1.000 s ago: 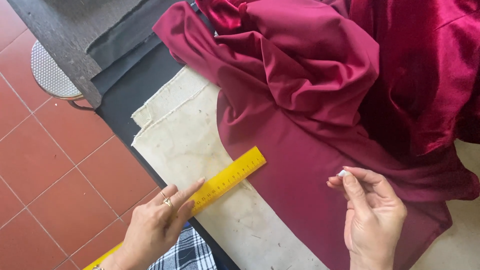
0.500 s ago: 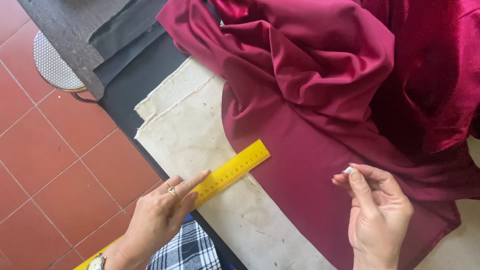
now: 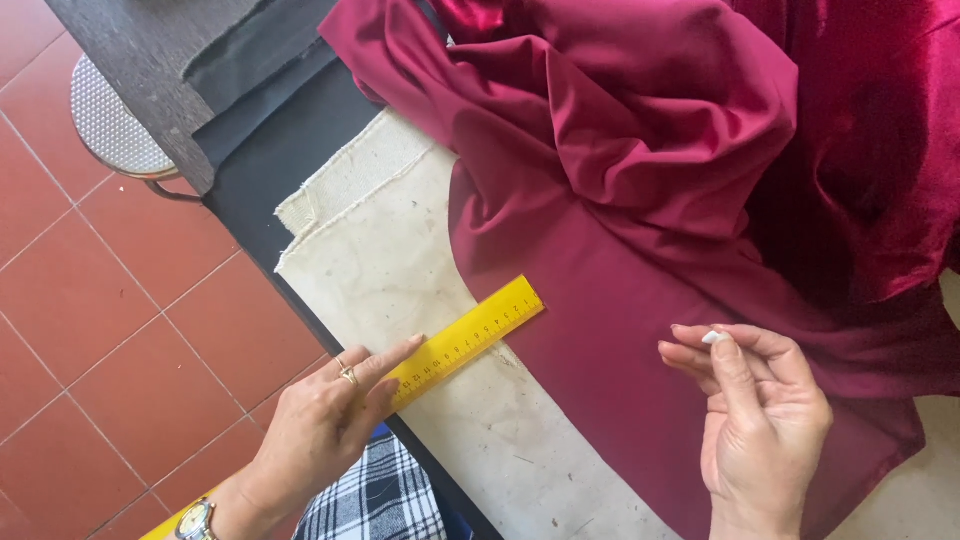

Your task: Measuring and marking red velvet fabric with a ruler and chalk on a cutting table in a sewing workshop.

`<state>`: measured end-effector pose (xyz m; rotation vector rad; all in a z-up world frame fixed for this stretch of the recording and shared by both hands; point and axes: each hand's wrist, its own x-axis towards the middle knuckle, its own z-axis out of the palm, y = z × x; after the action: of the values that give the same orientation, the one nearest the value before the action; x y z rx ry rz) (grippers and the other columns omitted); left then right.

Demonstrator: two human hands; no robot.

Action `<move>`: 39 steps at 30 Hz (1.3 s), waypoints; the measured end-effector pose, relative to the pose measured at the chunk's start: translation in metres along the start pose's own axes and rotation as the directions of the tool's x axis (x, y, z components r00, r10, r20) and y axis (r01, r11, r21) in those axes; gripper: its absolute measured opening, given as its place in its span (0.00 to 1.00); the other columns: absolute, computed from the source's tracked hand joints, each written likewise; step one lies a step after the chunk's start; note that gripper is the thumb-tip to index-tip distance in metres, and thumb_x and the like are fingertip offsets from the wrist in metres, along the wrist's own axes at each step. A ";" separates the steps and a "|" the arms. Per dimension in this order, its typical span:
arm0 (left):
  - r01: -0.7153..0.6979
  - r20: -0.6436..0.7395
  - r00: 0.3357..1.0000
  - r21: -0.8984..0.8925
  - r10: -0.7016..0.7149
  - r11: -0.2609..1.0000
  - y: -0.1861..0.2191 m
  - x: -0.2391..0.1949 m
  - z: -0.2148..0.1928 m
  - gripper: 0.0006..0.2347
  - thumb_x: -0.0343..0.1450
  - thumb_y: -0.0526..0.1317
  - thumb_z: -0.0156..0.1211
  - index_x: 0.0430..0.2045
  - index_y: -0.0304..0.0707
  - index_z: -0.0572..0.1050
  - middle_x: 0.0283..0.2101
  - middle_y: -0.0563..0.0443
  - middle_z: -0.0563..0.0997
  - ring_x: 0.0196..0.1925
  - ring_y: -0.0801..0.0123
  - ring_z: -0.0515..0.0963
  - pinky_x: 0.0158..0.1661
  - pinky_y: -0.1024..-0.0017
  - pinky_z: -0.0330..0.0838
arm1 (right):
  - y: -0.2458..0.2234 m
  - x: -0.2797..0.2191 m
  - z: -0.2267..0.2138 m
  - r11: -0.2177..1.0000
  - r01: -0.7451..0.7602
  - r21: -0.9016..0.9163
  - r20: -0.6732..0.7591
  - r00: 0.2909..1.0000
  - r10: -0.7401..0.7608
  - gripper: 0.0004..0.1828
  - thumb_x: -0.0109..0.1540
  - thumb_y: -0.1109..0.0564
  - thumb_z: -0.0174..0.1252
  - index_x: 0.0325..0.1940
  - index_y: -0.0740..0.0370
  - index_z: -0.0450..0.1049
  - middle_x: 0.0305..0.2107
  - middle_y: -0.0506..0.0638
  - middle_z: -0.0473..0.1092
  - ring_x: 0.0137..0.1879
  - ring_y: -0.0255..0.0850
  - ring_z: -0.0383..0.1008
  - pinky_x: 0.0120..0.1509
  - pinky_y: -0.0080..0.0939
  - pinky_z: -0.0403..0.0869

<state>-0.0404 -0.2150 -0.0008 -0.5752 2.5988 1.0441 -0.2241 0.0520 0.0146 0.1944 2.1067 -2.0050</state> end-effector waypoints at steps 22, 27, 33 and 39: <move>0.006 -0.041 0.999 -0.006 -0.006 1.000 -0.002 0.001 0.003 0.18 0.72 0.44 0.45 0.58 0.66 0.67 0.26 0.61 0.74 0.22 0.71 0.71 0.21 0.60 0.75 | 0.004 0.000 0.003 0.998 0.022 -0.055 -0.004 1.000 -0.022 0.04 0.65 0.69 0.51 0.44 0.74 0.66 0.33 0.66 0.71 0.44 0.50 0.77 0.45 0.44 0.83; 0.013 -0.033 0.999 0.021 -0.012 1.000 -0.003 0.001 0.004 0.19 0.72 0.44 0.43 0.59 0.67 0.66 0.26 0.61 0.72 0.22 0.72 0.72 0.17 0.62 0.70 | 0.007 0.001 0.001 0.999 0.012 -0.043 -0.019 1.000 -0.013 0.04 0.65 0.68 0.53 0.43 0.72 0.67 0.33 0.63 0.71 0.42 0.48 0.78 0.45 0.41 0.82; -0.030 -0.081 0.996 0.038 0.033 0.999 -0.004 0.000 0.005 0.18 0.73 0.44 0.42 0.58 0.65 0.67 0.26 0.61 0.71 0.19 0.72 0.71 0.13 0.68 0.68 | 0.007 -0.002 0.004 1.000 -0.004 -0.029 -0.023 1.000 0.004 0.04 0.64 0.68 0.53 0.43 0.71 0.68 0.33 0.61 0.71 0.42 0.45 0.77 0.46 0.38 0.82; -0.048 -0.062 0.997 0.005 0.048 0.999 -0.005 0.000 0.004 0.18 0.73 0.43 0.43 0.59 0.63 0.66 0.28 0.59 0.74 0.24 0.71 0.74 0.21 0.59 0.75 | 0.008 -0.004 0.005 0.999 -0.013 -0.041 -0.017 1.000 0.013 0.03 0.65 0.68 0.52 0.43 0.70 0.67 0.33 0.61 0.71 0.41 0.44 0.77 0.46 0.36 0.81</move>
<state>-0.0380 -0.2152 -0.0070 -0.5558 2.6804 1.0521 -0.2178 0.0480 0.0082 0.2180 2.1490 -1.9577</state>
